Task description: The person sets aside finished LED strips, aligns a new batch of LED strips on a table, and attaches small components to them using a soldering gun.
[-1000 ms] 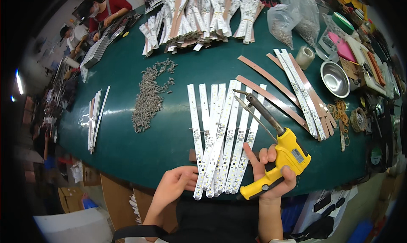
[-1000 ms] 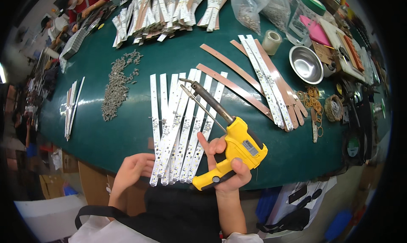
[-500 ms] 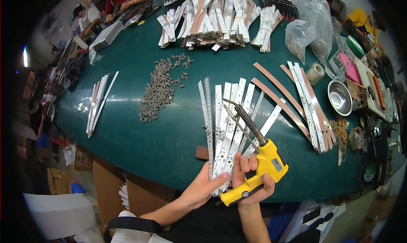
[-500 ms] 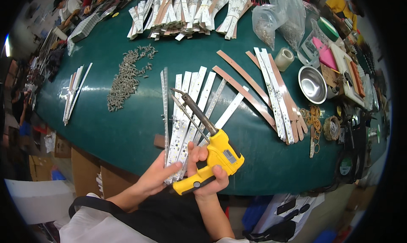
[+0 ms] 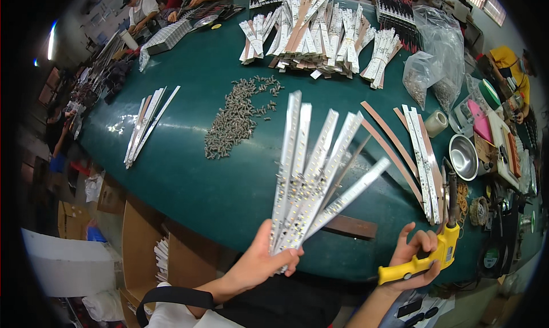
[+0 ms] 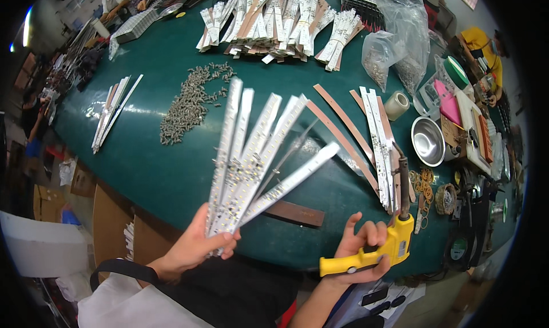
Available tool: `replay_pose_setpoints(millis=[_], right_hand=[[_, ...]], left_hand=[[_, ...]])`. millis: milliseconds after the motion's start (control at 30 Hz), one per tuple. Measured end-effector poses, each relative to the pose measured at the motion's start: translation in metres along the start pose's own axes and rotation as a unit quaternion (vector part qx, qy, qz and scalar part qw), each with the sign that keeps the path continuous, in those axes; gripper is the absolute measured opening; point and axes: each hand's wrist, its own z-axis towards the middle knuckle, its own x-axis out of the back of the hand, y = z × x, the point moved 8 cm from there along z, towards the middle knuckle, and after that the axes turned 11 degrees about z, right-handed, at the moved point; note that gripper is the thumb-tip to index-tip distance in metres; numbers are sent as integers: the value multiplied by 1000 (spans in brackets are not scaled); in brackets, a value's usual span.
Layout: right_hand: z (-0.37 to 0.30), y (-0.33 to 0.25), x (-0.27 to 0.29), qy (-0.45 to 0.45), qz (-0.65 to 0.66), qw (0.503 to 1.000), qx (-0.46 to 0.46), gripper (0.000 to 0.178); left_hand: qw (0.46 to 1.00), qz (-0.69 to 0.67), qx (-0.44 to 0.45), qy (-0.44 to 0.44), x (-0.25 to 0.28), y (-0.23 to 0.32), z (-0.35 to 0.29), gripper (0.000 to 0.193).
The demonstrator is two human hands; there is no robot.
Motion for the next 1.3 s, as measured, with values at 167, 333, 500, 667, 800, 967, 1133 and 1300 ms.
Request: replay_pose_setpoints(millis=[167,333,500,667,800,967,1133,1300], right_hand=[[4,-17,27,27,-20,999,19,71],[-8,-23,38,46,7,999,12,71],[-11,-20,33,38,27,998,-35,40],[-9,-9,34,55,36,996,-53,39],[-6,-10,32,42,24,997,-54,42],[-4,-7,33,39,-16,997,-62,42],[-7,-4,36,59,-22,996,-70,40],[-6,-5,38,59,-36,995,-67,40]], left_hand=[[984,116,-114,77,31,34,-3,40],[956,160,-192,153,69,76,-10,37],[846,333,-251,333,183,118,-18,37],[487,666,-224,518,318,160,-70,56],[450,690,-62,564,405,144,-83,55],[360,729,36,581,426,130,-69,64],[144,793,-118,580,409,145,-67,65],[363,722,78,584,495,137,-56,58]])
